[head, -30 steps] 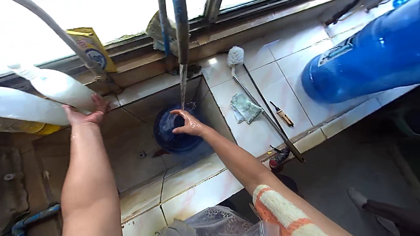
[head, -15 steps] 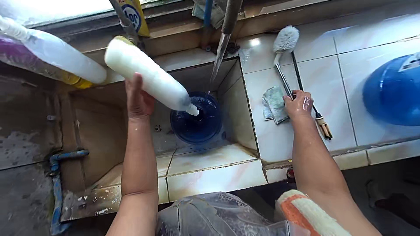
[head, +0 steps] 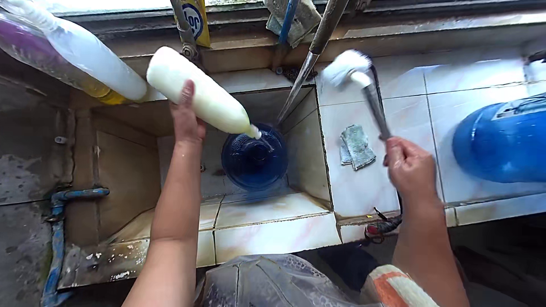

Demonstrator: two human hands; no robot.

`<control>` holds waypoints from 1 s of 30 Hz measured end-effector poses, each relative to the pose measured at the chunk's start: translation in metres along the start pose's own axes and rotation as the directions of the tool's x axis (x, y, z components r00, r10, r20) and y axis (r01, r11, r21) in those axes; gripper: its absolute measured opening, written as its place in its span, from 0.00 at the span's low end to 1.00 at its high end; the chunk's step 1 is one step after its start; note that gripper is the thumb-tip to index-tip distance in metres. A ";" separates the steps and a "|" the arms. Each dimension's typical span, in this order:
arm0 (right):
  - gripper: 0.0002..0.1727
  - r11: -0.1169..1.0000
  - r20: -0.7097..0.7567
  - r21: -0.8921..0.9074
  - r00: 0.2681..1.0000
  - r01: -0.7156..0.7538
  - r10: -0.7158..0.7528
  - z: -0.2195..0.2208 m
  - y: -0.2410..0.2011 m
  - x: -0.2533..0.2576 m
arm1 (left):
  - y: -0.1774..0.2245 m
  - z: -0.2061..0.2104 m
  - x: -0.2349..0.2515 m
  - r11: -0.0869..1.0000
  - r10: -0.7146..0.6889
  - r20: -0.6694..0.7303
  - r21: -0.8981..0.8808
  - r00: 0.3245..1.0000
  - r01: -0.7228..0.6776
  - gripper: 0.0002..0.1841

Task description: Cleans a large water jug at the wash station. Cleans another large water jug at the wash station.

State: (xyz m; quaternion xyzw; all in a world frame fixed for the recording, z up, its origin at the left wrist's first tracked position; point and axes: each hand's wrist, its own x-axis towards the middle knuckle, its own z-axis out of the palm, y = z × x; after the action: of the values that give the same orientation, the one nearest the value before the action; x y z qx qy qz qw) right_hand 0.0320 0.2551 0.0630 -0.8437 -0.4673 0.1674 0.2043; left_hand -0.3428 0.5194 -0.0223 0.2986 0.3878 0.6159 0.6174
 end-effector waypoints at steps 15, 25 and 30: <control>0.27 0.833 0.358 -0.434 0.914 0.344 -0.191 -0.016 -0.134 -0.065 | 0.001 -0.013 0.049 0.846 -0.513 -0.134 -0.244 0.848 0.473 0.40; 0.21 0.738 0.462 -0.632 0.880 0.237 0.113 0.043 -0.198 -0.047 | -0.081 0.068 -0.074 0.561 -0.345 0.709 0.681 0.615 -0.470 0.34; 0.23 0.808 0.404 -0.583 0.893 0.083 0.199 0.117 -0.195 -0.056 | -0.105 0.039 -0.057 0.276 -0.551 0.534 0.842 0.641 -0.464 0.37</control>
State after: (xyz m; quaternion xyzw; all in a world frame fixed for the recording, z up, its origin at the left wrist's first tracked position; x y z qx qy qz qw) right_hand -0.1915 0.3227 0.0652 -0.8178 -0.5032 0.2104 -0.1836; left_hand -0.2508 0.4609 -0.0848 0.8211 0.3816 0.0387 0.4227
